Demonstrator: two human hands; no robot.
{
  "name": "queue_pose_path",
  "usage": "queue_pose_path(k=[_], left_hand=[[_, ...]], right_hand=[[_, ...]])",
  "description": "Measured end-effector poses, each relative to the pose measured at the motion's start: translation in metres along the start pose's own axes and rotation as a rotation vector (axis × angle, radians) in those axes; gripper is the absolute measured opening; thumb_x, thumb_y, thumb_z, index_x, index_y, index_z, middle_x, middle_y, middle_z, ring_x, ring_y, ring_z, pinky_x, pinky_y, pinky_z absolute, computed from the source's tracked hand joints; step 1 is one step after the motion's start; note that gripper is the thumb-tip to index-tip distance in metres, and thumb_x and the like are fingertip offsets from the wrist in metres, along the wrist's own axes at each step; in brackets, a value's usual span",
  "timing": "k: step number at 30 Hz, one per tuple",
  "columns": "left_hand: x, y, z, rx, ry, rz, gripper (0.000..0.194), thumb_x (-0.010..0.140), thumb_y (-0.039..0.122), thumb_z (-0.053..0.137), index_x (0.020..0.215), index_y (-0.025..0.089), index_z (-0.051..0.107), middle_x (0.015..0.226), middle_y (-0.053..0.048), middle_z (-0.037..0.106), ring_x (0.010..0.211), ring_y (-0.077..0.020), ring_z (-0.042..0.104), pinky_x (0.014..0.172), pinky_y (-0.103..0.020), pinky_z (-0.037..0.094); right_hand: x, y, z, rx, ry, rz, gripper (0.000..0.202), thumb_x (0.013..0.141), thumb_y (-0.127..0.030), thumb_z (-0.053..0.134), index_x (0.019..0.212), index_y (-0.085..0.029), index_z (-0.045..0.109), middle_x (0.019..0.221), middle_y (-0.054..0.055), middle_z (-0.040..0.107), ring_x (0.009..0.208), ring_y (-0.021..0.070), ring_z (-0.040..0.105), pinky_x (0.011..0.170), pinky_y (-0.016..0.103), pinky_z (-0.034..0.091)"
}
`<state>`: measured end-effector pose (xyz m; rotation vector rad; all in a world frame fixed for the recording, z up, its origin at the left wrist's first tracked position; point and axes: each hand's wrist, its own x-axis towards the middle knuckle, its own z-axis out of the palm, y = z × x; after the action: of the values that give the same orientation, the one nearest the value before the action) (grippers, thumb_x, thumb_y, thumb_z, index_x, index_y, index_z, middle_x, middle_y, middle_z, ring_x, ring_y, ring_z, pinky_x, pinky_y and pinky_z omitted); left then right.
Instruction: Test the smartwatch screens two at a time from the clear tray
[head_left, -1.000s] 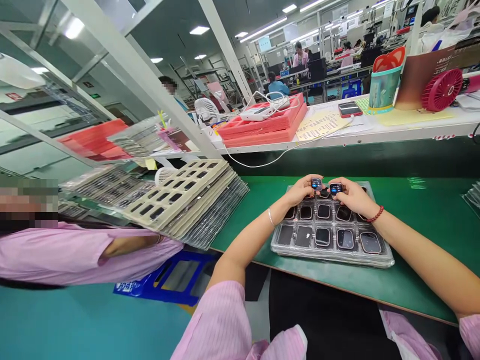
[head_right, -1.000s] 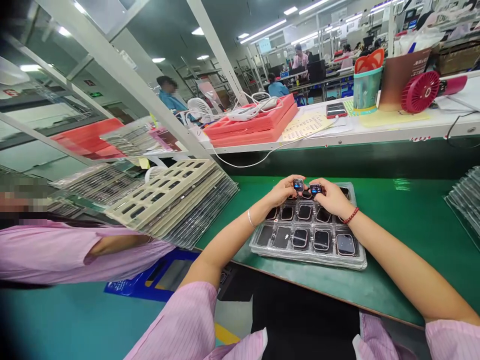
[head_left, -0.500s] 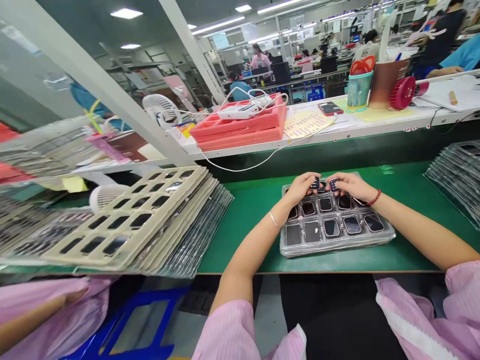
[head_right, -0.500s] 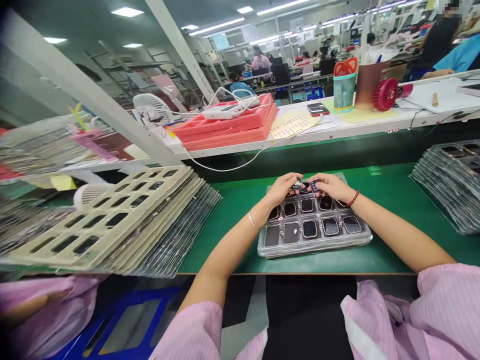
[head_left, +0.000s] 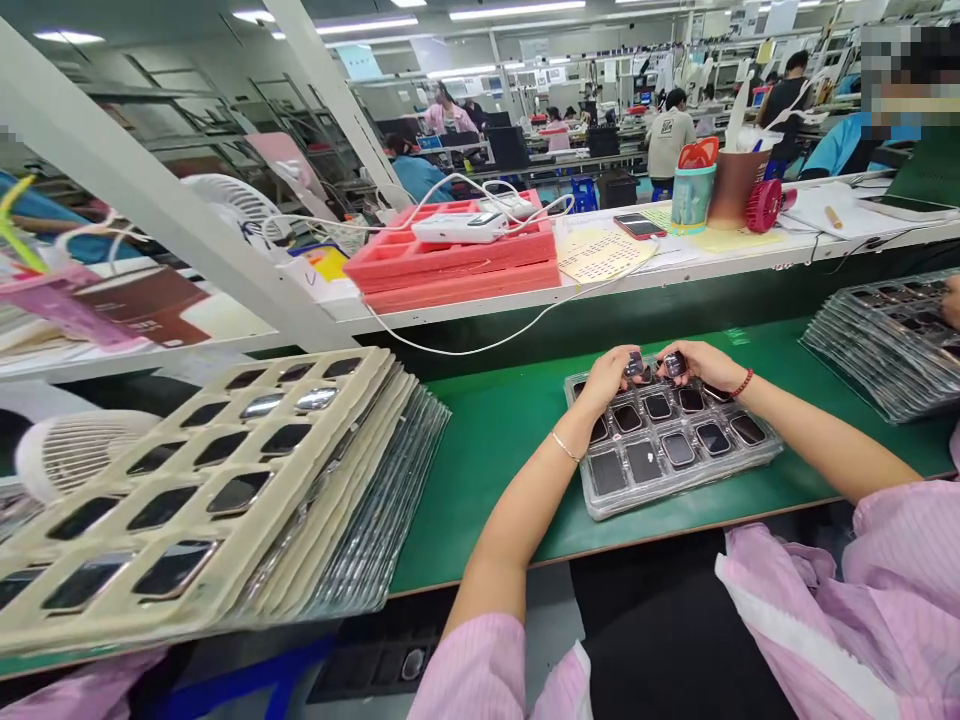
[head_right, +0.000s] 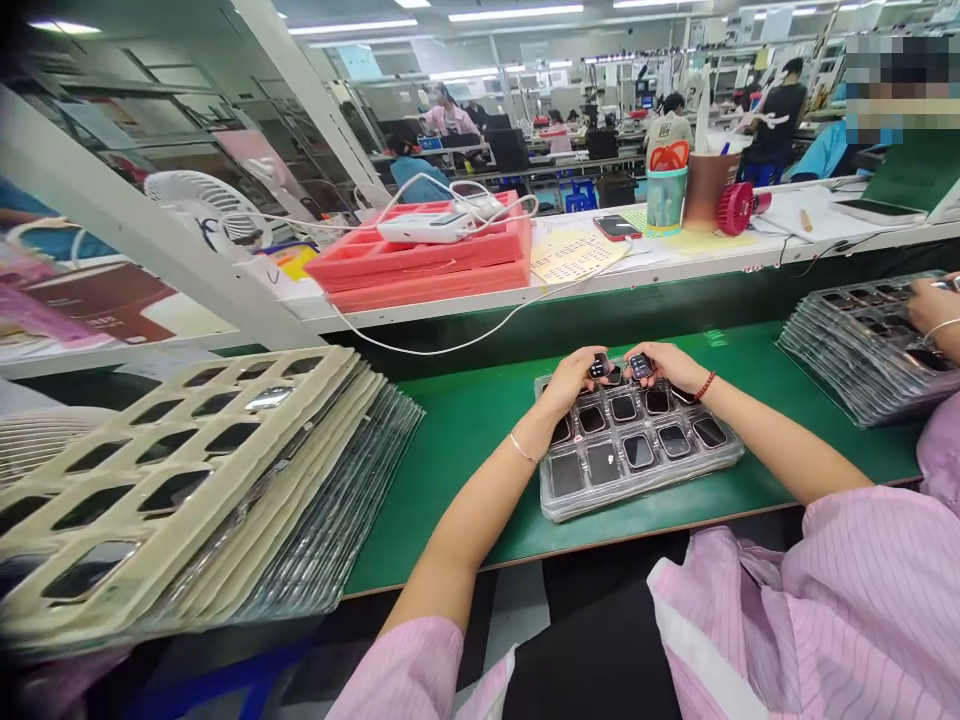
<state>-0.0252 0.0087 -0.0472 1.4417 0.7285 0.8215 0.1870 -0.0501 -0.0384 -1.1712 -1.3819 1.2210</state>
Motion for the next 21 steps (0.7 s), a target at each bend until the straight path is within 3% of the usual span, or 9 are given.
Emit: queue_pose_path(k=[3, 9, 12, 16, 21], left_hand=[[-0.001, 0.000, 0.000, 0.008, -0.020, 0.020, 0.055, 0.071, 0.008, 0.062, 0.125, 0.014, 0.057, 0.105, -0.009, 0.071, 0.078, -0.0144, 0.065, 0.063, -0.022, 0.046], [-0.005, 0.005, -0.001, -0.041, -0.048, 0.020, 0.054, 0.067, 0.004, 0.061, 0.120, 0.013, 0.058, 0.105, -0.009, 0.070, 0.087, -0.0165, 0.066, 0.077, -0.028, 0.051], [-0.007, 0.008, -0.001, -0.043, -0.076, 0.007, 0.053, 0.070, 0.011, 0.067, 0.122, 0.014, 0.058, 0.107, -0.010, 0.070, 0.086, -0.0161, 0.067, 0.070, -0.024, 0.049], [-0.011, 0.017, 0.002, -0.032, -0.056, -0.103, 0.035, 0.080, 0.018, 0.059, 0.114, 0.011, 0.063, 0.094, -0.010, 0.072, 0.066, -0.0127, 0.066, 0.050, -0.018, 0.039], [-0.019, 0.039, 0.009, -0.046, -0.052, -0.112, 0.031, 0.081, 0.018, 0.057, 0.111, 0.011, 0.065, 0.091, -0.010, 0.073, 0.063, -0.0119, 0.066, 0.047, -0.017, 0.039]], right_hand=[[0.000, -0.001, 0.000, -0.050, -0.018, -0.004, 0.036, 0.074, -0.027, 0.068, 0.108, -0.016, 0.065, 0.091, 0.007, 0.076, 0.060, 0.0124, 0.063, 0.051, 0.023, 0.049], [-0.003, -0.005, 0.002, -0.114, -0.067, -0.030, 0.043, 0.070, -0.017, 0.066, 0.113, -0.016, 0.061, 0.095, 0.007, 0.075, 0.068, 0.0135, 0.065, 0.058, 0.025, 0.051], [-0.002, -0.007, 0.001, -0.097, -0.095, -0.003, 0.042, 0.072, -0.020, 0.066, 0.114, -0.017, 0.062, 0.099, 0.007, 0.075, 0.072, 0.0148, 0.067, 0.061, 0.027, 0.053], [0.000, -0.016, -0.002, -0.086, -0.086, 0.073, 0.028, 0.080, -0.034, 0.064, 0.103, -0.017, 0.067, 0.089, 0.006, 0.076, 0.061, 0.0132, 0.064, 0.058, 0.028, 0.054], [0.008, -0.038, -0.003, -0.059, -0.110, 0.042, 0.027, 0.084, -0.039, 0.065, 0.101, -0.018, 0.069, 0.088, 0.006, 0.076, 0.061, 0.0140, 0.063, 0.062, 0.031, 0.056]])
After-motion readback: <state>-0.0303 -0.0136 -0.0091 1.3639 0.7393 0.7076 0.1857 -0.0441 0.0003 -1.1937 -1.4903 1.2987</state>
